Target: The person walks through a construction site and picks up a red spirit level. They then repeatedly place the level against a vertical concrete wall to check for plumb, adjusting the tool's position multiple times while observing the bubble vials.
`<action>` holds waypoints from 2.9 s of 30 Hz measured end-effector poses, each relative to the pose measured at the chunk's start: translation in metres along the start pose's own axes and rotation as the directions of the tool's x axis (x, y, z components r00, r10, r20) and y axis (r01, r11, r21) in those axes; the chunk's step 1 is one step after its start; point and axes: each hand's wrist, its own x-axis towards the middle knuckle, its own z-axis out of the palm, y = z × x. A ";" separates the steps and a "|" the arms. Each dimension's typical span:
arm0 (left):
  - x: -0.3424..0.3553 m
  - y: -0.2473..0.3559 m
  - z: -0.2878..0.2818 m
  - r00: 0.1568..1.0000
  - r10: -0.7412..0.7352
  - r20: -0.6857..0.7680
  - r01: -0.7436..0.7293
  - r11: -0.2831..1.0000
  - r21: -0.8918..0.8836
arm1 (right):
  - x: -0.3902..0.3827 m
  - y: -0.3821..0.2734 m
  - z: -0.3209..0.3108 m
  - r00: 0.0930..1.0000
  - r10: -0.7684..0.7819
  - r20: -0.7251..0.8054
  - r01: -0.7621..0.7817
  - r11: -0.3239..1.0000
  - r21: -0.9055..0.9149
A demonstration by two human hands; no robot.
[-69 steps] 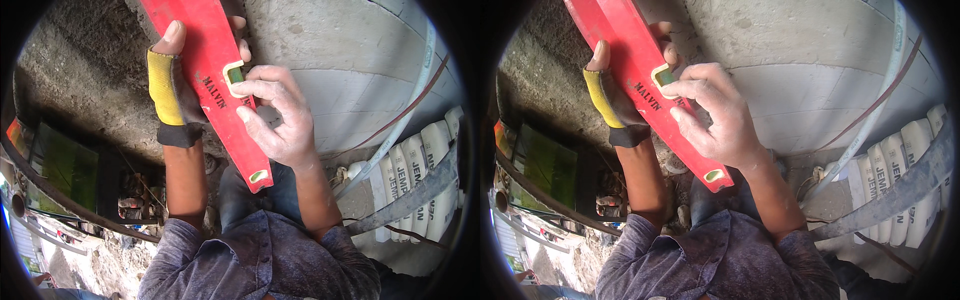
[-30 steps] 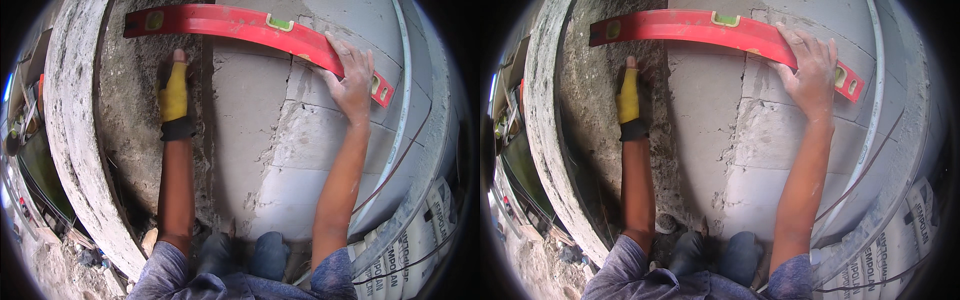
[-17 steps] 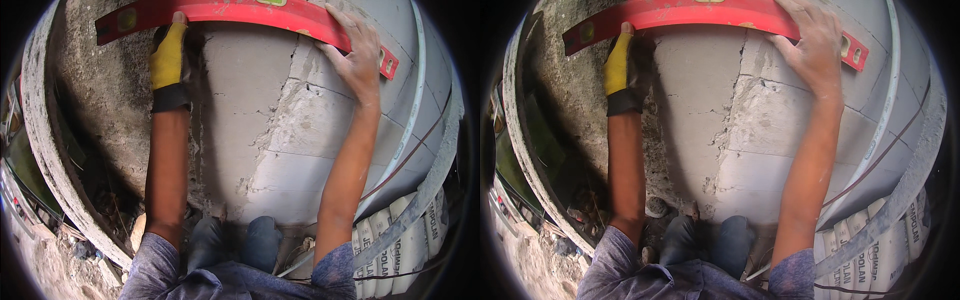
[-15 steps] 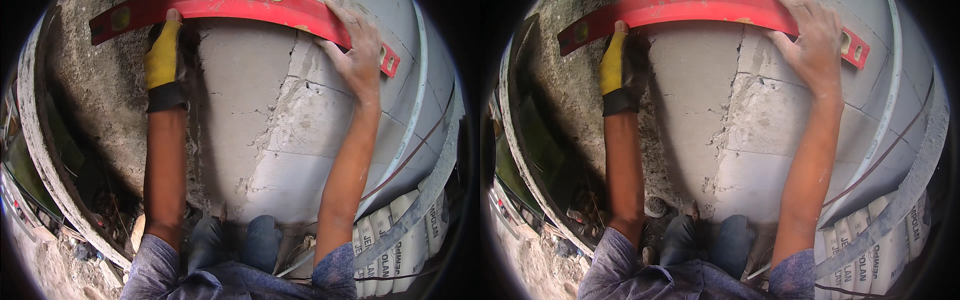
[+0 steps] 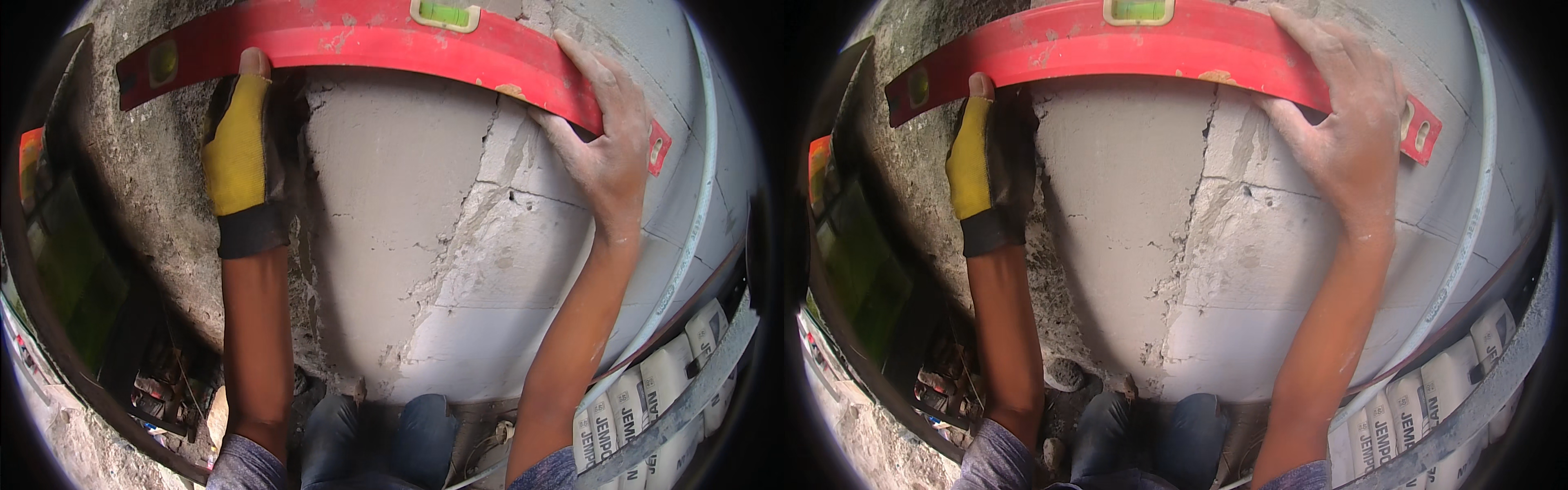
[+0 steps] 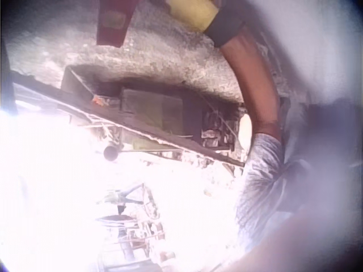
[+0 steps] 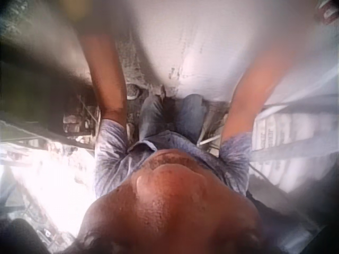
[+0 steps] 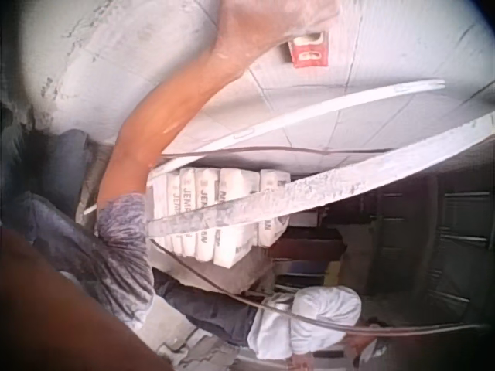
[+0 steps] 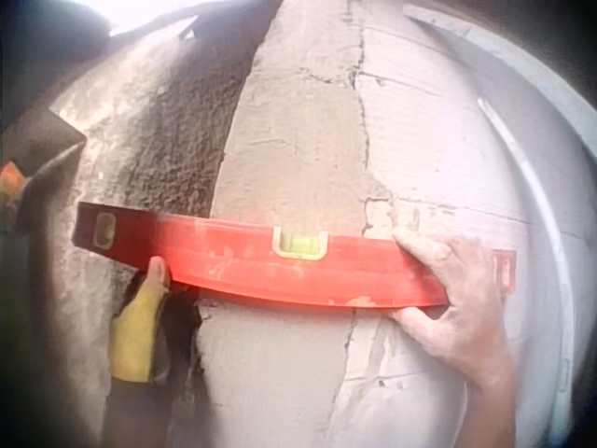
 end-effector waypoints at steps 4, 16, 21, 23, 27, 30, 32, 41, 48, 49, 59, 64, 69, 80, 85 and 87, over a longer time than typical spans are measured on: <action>0.000 -0.003 0.003 0.991 0.085 0.103 -0.076 0.993 -0.086 | 0.001 -0.008 -0.003 1.000 0.025 -0.006 -0.026 0.996 -0.086; 0.007 -0.008 -0.002 0.997 0.040 0.061 -0.038 0.999 -0.030 | 0.002 -0.009 -0.004 0.999 0.035 -0.007 -0.036 0.997 -0.074; 0.003 -0.007 0.000 0.994 0.042 0.104 -0.036 0.997 -0.064 | 0.000 -0.008 -0.006 0.999 0.041 -0.004 -0.041 0.995 -0.086; 0.007 -0.007 -0.003 0.996 0.016 0.090 -0.009 0.998 -0.068 | 0.001 -0.008 -0.003 0.999 0.039 -0.011 -0.039 0.996 -0.078; 0.003 -0.004 0.000 0.987 0.060 0.149 -0.043 0.993 -0.114 | 0.000 -0.009 -0.002 0.999 0.034 -0.012 -0.035 0.996 -0.083; 0.007 -0.006 -0.001 0.990 0.073 0.119 -0.060 0.992 -0.108 | 0.001 -0.007 -0.001 0.999 0.027 -0.019 -0.028 0.996 -0.079; 0.010 -0.008 -0.002 0.990 0.106 0.091 -0.099 0.992 -0.081 | 0.001 -0.007 -0.003 0.999 0.033 -0.019 -0.034 0.997 -0.065; -0.008 0.000 0.016 0.998 0.050 -0.033 -0.053 0.991 -0.124 | -0.002 -0.010 -0.002 0.997 0.070 -0.020 -0.073 0.973 -0.218; -0.004 -0.005 0.009 0.998 0.069 0.009 -0.068 0.992 -0.106 | -0.006 -0.003 0.008 0.995 0.084 -0.054 -0.089 0.991 -0.101; -0.005 -0.002 0.009 0.996 0.094 0.010 -0.092 0.989 -0.114 | -0.004 -0.004 0.013 0.994 0.081 -0.074 -0.086 0.994 -0.063; 0.001 -0.009 0.001 0.993 0.092 0.069 -0.089 0.995 -0.035 | 0.001 0.003 0.002 0.999 -0.055 0.004 0.054 0.998 0.023; -0.008 -0.003 0.010 0.996 0.093 0.011 -0.093 0.995 -0.037 | -0.001 0.002 0.004 1.000 -0.028 -0.005 0.029 0.997 0.069; -0.010 -0.001 0.017 0.996 0.080 -0.042 -0.083 0.994 -0.065 | -0.004 0.001 0.005 0.999 -0.014 -0.029 0.014 1.000 0.006; 0.006 -0.016 -0.002 0.995 0.094 0.029 -0.093 0.995 -0.037 | 0.001 -0.007 -0.004 0.998 0.059 0.013 -0.058 0.994 -0.097; -0.001 -0.010 0.011 0.991 0.133 -0.017 -0.134 0.985 -0.108 | -0.001 -0.006 -0.003 0.996 0.086 0.031 -0.083 0.991 -0.104; -0.002 -0.008 0.008 0.993 0.116 -0.006 -0.116 0.987 -0.115 | -0.001 -0.007 -0.002 0.996 0.087 0.029 -0.084 0.992 -0.092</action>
